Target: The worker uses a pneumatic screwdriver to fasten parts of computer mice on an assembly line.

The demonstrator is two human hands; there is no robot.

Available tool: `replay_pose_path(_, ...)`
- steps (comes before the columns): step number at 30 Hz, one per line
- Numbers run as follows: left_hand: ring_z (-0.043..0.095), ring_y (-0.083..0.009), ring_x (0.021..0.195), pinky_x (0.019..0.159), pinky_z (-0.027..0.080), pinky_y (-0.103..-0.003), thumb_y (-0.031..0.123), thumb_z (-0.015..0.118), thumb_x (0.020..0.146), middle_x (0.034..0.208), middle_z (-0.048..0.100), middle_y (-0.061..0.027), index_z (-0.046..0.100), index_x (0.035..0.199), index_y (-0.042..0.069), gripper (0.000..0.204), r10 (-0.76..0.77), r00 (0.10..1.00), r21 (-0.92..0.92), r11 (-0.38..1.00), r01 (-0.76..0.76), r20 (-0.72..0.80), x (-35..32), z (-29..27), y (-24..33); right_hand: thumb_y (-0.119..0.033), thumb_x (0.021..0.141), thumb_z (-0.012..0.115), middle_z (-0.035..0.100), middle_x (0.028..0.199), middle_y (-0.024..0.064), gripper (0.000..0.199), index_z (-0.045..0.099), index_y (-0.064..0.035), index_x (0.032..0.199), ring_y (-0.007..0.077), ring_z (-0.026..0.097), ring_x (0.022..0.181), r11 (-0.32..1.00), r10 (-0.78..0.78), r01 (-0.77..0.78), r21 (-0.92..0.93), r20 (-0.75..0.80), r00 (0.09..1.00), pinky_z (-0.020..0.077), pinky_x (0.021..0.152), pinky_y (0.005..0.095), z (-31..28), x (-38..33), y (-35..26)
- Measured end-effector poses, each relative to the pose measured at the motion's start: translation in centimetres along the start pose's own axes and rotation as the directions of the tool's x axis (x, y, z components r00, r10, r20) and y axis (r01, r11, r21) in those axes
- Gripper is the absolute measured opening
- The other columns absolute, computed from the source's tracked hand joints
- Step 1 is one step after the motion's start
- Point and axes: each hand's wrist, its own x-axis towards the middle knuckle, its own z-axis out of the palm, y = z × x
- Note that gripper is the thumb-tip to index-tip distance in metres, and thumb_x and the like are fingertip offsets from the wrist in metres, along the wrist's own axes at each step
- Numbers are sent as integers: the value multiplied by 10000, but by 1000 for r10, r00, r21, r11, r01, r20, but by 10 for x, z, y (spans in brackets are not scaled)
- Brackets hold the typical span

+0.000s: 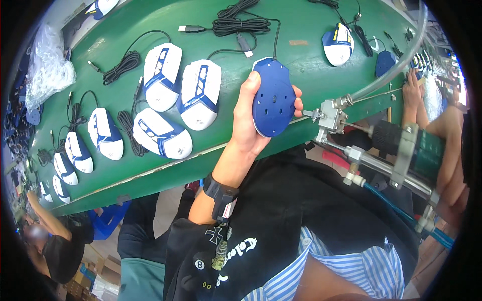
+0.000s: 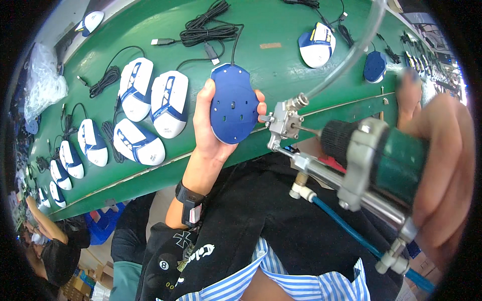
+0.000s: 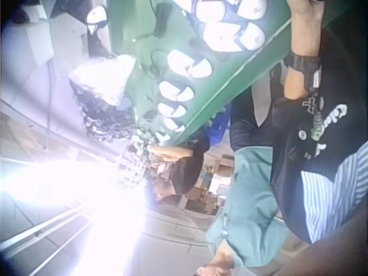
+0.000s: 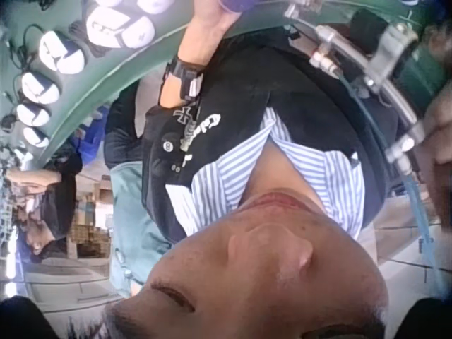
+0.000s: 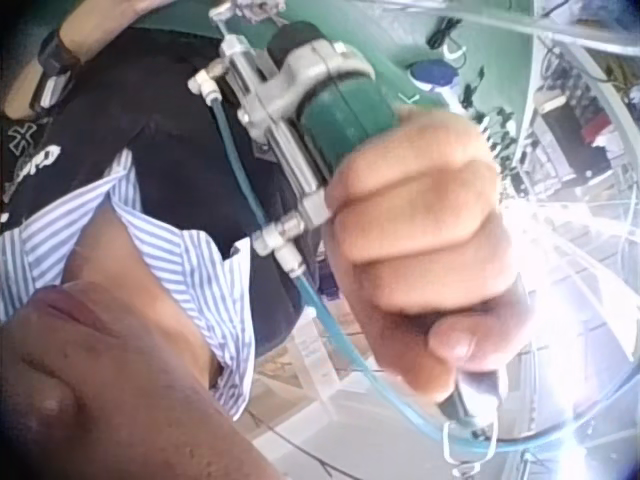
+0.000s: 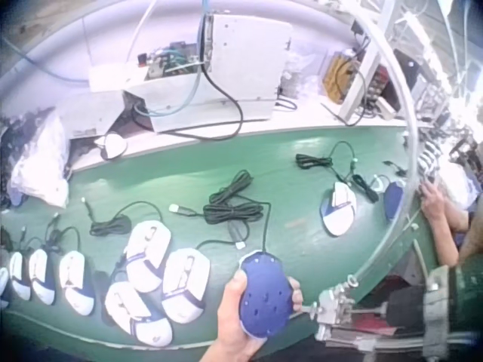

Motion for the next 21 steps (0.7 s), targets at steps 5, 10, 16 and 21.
replay_pose_path(5,633,-291,850,731,540,-382,543,375,965,982,615,-236,505,1164,33,563,-20,1000,-37,999,20,-14,-1,-3,1,-323,923,615,548,671,-28,257,583,-71,965,80,542,533,998,-40,38,41,45,998,510,535,231,-9,-2,26)
replay_pose_path(10,634,-295,850,724,533,-382,556,369,962,991,614,-236,504,1165,33,577,-34,999,-27,999,33,-21,-1,0,2,-341,898,647,575,684,-25,257,602,-90,925,77,566,558,996,-65,62,64,54,996,522,571,230,-8,-4,45)
replay_pose_path(16,637,-303,861,735,531,-391,554,367,965,992,617,-239,514,1175,41,574,-54,998,-77,996,52,-20,-3,-6,6,-362,868,686,607,699,-22,258,626,-112,876,74,594,588,993,-91,85,85,70,993,536,614,229,-5,-5,60)
replay_pose_path(21,641,-292,873,753,536,-384,523,393,969,1007,621,-221,507,1193,44,541,-53,999,4,999,53,-15,-2,2,9,-380,842,718,635,712,-19,260,646,-130,836,71,618,614,995,-87,83,59,71,994,547,649,229,-10,-2,58)
